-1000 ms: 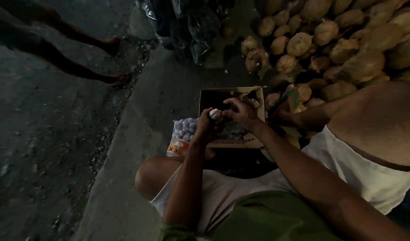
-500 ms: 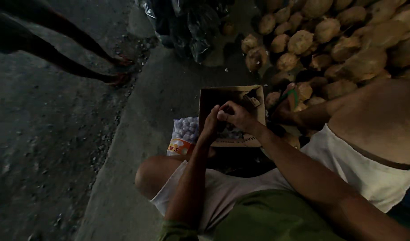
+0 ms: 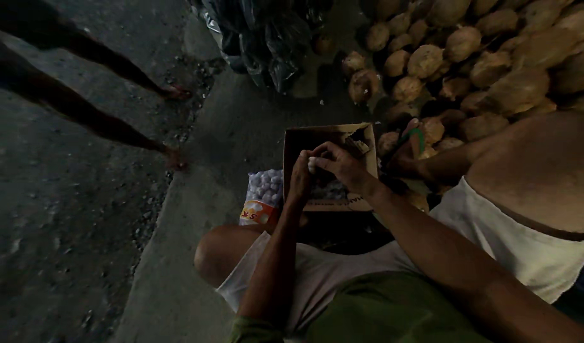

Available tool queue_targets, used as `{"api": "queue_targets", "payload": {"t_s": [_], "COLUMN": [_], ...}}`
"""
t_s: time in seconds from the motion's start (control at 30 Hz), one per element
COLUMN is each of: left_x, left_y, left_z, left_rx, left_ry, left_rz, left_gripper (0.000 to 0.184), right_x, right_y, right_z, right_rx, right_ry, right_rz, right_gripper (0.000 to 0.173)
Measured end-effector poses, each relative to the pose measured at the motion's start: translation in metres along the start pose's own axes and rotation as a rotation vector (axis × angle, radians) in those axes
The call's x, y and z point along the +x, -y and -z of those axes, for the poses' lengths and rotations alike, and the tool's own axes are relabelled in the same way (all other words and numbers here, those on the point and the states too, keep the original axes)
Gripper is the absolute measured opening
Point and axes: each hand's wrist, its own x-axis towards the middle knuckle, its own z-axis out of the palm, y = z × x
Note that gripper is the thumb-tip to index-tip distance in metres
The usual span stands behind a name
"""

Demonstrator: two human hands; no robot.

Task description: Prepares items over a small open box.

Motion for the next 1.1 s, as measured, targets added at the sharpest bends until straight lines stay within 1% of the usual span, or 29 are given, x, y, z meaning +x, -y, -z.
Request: {"api": "queue_targets", "payload": {"t_s": [0.03, 0.1, 0.17, 0.23, 0.37, 0.47, 0.53, 0.6, 0.67, 0.73, 0.8, 0.87, 0.93, 1.0, 1.03, 1.1], "left_x": [0.001, 0.001, 0.0, 0.001, 0.001, 0.004, 0.005, 0.004, 0.004, 0.006, 0.009, 0.01, 0.008, 0.005, 0.004, 0.003], "left_y": [0.001, -0.002, -0.005, 0.0, -0.006, -0.001, -0.002, -0.007, -0.01, -0.013, -0.01, -0.009, -0.014, -0.022, -0.024, -0.025], "left_z": [-0.001, -0.001, -0.001, 0.0, -0.002, -0.002, -0.003, -0.006, -0.011, -0.014, -0.015, -0.013, -0.012, -0.012, -0.011, -0.007], "left_rx": [-0.03, -0.01, 0.04, 0.029, 0.059, -0.037, -0.071, -0.077, -0.165, -0.27, -0.359, -0.426, -0.384, -0.253, -0.207, -0.186], "left_ry": [-0.01, -0.017, -0.031, -0.045, -0.099, -0.107, -0.12, -0.13, -0.169, -0.183, -0.183, -0.176, -0.172, -0.174, -0.159, -0.087], "left_rz": [0.004, -0.008, -0.008, -0.027, -0.029, -0.036, -0.003, 0.057, 0.146, 0.202, 0.21, 0.252, 0.276, 0.297, 0.302, 0.311], "left_gripper": [0.049, 0.045, 0.044, 0.044, 0.053, 0.059, 0.063, 0.062, 0.063, 0.067, 0.07, 0.073, 0.072, 0.068, 0.067, 0.069], "right_x": [0.0, -0.001, -0.001, -0.001, -0.001, -0.001, 0.0, -0.001, -0.001, 0.0, 0.0, -0.001, 0.0, 0.001, 0.001, -0.001], "right_y": [0.0, 0.002, 0.005, 0.003, 0.007, 0.006, 0.004, 0.007, 0.006, 0.001, -0.004, -0.007, -0.012, -0.013, -0.012, -0.01], "right_z": [0.001, 0.0, -0.002, -0.001, -0.004, -0.005, -0.007, -0.009, -0.01, -0.011, -0.011, -0.012, -0.011, -0.01, -0.01, -0.012], "right_rx": [-0.016, -0.029, -0.048, -0.04, -0.002, -0.041, -0.037, -0.048, -0.043, -0.034, -0.13, -0.347, -0.533, -0.676, -0.736, -0.771], "right_ry": [0.007, -0.018, -0.036, -0.026, -0.029, -0.018, -0.044, -0.064, -0.075, -0.112, -0.153, -0.205, -0.237, -0.262, -0.267, -0.287], "right_rz": [-0.007, -0.012, -0.021, -0.011, 0.015, 0.021, 0.046, 0.022, 0.02, 0.057, 0.106, 0.215, 0.406, 0.545, 0.558, 0.45], "right_gripper": [0.024, 0.025, 0.027, 0.024, 0.023, 0.026, 0.027, 0.027, 0.024, 0.023, 0.02, 0.02, 0.018, 0.015, 0.015, 0.016]}}
